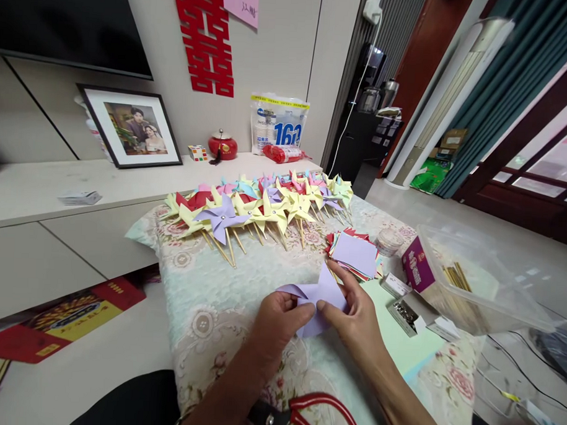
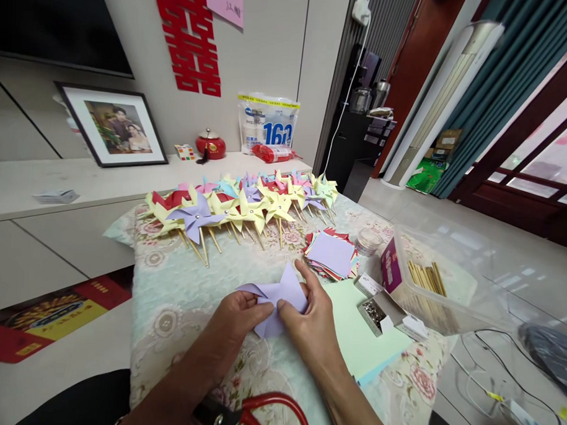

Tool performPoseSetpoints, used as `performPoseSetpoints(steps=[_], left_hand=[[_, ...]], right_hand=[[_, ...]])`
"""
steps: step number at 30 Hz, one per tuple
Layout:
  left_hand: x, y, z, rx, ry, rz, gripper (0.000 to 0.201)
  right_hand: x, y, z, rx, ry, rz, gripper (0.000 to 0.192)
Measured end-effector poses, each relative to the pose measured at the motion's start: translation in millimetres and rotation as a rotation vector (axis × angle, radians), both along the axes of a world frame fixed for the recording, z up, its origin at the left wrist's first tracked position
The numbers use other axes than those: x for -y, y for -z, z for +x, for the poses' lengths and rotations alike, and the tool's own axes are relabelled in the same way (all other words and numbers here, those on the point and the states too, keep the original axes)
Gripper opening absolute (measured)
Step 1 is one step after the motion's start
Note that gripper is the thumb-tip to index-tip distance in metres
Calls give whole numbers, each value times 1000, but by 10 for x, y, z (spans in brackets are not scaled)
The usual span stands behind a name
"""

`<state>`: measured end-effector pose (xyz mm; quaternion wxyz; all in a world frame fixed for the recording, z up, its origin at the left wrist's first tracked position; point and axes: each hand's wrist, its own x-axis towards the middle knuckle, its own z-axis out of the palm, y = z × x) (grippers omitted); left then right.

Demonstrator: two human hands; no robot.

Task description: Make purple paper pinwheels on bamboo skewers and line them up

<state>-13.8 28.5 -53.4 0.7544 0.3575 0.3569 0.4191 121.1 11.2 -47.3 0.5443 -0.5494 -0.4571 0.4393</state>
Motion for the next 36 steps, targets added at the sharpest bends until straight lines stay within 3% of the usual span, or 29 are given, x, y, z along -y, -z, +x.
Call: performPoseSetpoints(steps=[7,14,16,19,22,26,36], left_hand=[[11,-11,-3,-141,-75,-14,21],[-16,-22,-48,-139,-118,-51,16],[-40,-7,-86,-116,-141,-66,14],[-90,18,-161,-79,-192,-88,13],[-138,28,-229,-53,-245,-89,13],[-159,27,-262,-17,-290,-71,17],[-93,20,-181,35,-222,-105,20]], right_hand=[[25,35,-36,17,-25,36,65],[45,74,-24,91,-74,40,62],[54,73,3,246,-13,152,60],[69,54,40,585,90,455,44],[92,28,32,824,-38,644,26],[137,-8,-43,981,-275,666,27],[170,-49,-89,1108,-332,707,20]])
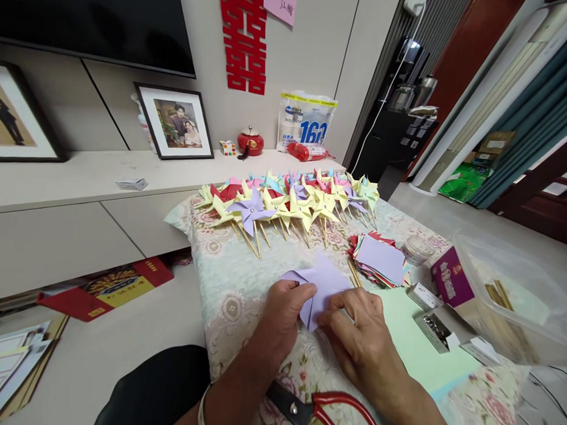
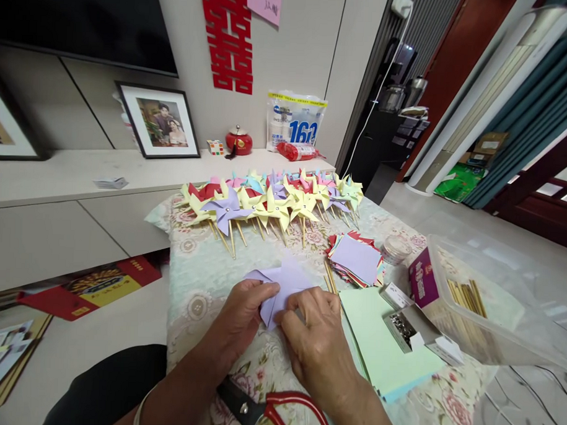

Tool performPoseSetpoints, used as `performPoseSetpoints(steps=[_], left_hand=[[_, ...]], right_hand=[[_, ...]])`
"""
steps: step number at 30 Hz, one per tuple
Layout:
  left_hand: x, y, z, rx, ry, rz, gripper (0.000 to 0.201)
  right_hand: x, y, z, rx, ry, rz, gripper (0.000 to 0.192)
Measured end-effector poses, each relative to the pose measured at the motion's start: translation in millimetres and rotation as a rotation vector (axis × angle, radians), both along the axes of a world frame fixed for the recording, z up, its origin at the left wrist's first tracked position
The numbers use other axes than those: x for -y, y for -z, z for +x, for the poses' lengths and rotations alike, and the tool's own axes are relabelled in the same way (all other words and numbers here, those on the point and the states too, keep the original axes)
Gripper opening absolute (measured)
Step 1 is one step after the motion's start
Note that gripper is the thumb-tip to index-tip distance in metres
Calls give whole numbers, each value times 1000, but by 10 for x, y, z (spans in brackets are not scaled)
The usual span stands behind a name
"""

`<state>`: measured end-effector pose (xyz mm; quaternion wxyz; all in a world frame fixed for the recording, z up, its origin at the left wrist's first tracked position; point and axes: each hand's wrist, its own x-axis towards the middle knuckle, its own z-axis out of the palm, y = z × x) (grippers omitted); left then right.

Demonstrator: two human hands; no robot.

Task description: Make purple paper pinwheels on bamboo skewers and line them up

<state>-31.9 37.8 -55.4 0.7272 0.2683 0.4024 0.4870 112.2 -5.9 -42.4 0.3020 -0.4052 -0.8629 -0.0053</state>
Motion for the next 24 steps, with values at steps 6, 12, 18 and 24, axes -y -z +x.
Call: performPoseSetpoints(steps=[6,12,18,24], left_hand=[[6,16,13,11,18,17,15],[16,27,33,-48,23,57,10],[37,22,71,-142,8,89,9],[49,29,101,-237,-8,68,12]], right_hand=[[-12,-12,13,-80,4,-47,17],[-37,41,48,-281,59,-195,11],[-44,63,40,-430,172,-346,17],[-55,71,15,-473,294,-443,17]])
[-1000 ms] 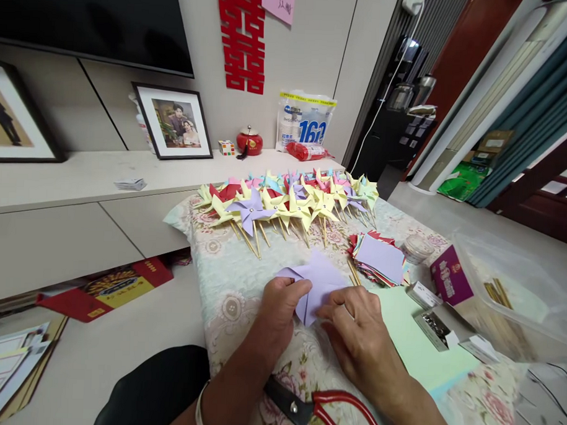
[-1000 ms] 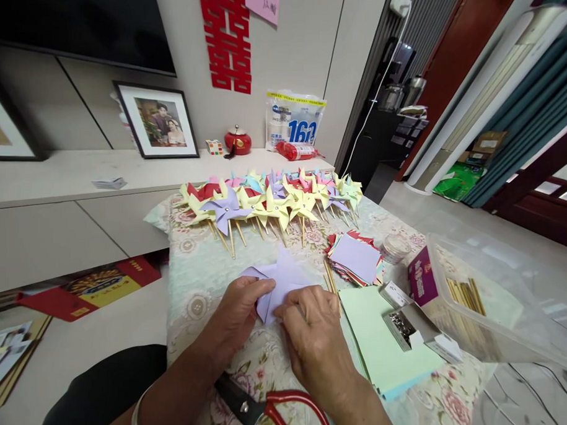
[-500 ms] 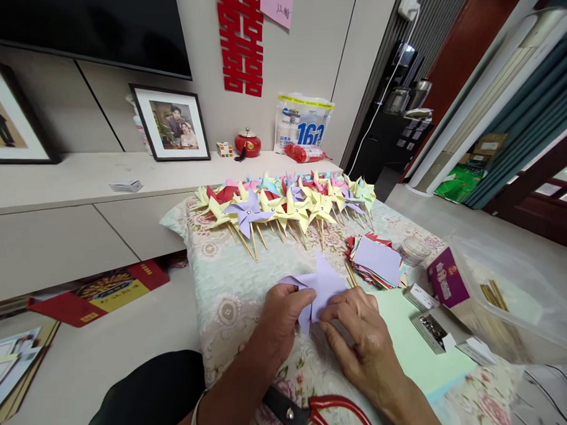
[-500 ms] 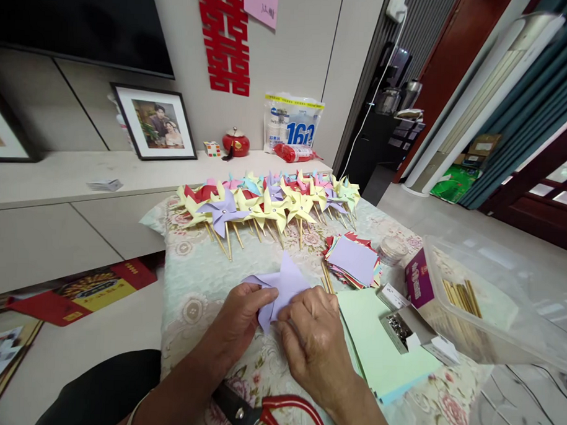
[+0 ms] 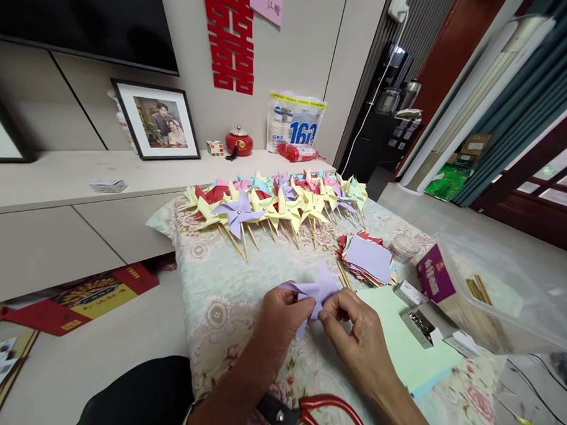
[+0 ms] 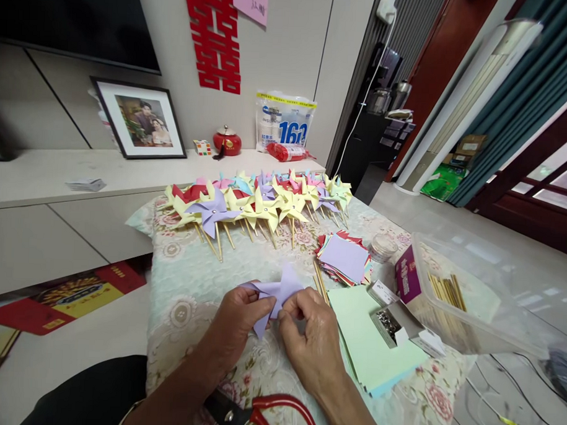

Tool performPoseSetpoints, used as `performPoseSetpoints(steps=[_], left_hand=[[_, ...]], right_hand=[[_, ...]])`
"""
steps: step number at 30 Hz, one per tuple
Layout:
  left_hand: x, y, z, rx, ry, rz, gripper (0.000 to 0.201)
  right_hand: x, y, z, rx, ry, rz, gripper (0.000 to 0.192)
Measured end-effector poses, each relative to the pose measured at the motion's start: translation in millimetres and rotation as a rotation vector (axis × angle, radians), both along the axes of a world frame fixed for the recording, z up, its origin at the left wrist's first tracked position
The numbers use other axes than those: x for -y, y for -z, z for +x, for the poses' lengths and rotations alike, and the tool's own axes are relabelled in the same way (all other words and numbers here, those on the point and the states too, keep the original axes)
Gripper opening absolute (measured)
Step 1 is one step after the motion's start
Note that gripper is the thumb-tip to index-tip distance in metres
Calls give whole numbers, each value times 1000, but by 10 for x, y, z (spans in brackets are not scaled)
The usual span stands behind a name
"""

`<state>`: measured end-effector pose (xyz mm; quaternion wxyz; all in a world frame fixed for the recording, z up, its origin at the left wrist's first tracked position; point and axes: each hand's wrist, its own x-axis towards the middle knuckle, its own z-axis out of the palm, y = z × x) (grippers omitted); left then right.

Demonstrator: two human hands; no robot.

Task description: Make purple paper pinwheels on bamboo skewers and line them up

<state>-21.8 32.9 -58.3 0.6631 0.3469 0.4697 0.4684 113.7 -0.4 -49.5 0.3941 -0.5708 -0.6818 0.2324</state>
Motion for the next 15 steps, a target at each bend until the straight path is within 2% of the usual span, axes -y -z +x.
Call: performPoseSetpoints(steps=[8,15], left_hand=[[-21,56,16,11,18,12,15],[-16,70,17,41,2,-8,16]], right_hand=[[-31,15,-5,8,63,-73,20],[-27,38,0,17,60,-55,18]])
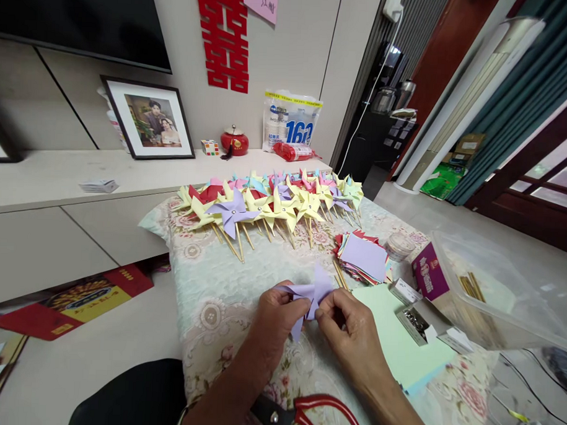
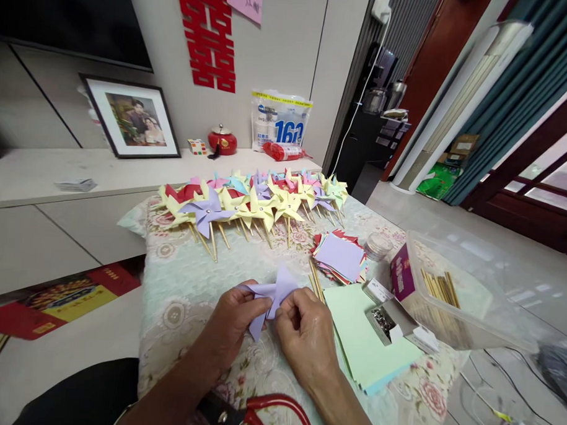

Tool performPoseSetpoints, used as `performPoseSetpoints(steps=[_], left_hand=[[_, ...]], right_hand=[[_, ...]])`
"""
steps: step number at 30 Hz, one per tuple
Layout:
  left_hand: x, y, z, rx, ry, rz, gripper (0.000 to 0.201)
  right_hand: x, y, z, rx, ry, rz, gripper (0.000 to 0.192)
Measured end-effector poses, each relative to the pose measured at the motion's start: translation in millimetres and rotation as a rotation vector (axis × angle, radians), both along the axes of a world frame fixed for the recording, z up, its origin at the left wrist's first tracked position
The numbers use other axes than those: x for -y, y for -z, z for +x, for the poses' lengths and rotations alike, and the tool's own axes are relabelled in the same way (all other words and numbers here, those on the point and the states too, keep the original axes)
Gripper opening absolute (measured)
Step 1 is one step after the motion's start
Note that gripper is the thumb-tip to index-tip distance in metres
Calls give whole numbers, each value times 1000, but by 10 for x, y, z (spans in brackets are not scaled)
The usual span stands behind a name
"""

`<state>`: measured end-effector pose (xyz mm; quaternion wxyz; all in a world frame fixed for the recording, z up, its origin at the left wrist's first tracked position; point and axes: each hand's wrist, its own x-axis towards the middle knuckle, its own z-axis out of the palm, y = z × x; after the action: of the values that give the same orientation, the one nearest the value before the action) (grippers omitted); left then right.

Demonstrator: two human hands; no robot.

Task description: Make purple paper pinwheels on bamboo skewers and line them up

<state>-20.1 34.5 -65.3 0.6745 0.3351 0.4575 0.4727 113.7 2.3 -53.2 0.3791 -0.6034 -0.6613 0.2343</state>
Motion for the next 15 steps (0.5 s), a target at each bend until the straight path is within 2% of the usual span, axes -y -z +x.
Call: performPoseSetpoints(steps=[15], left_hand=[[1,25,-13,-27,35,27,18]], right_hand=[[-3,6,-14,34,2,7,15]])
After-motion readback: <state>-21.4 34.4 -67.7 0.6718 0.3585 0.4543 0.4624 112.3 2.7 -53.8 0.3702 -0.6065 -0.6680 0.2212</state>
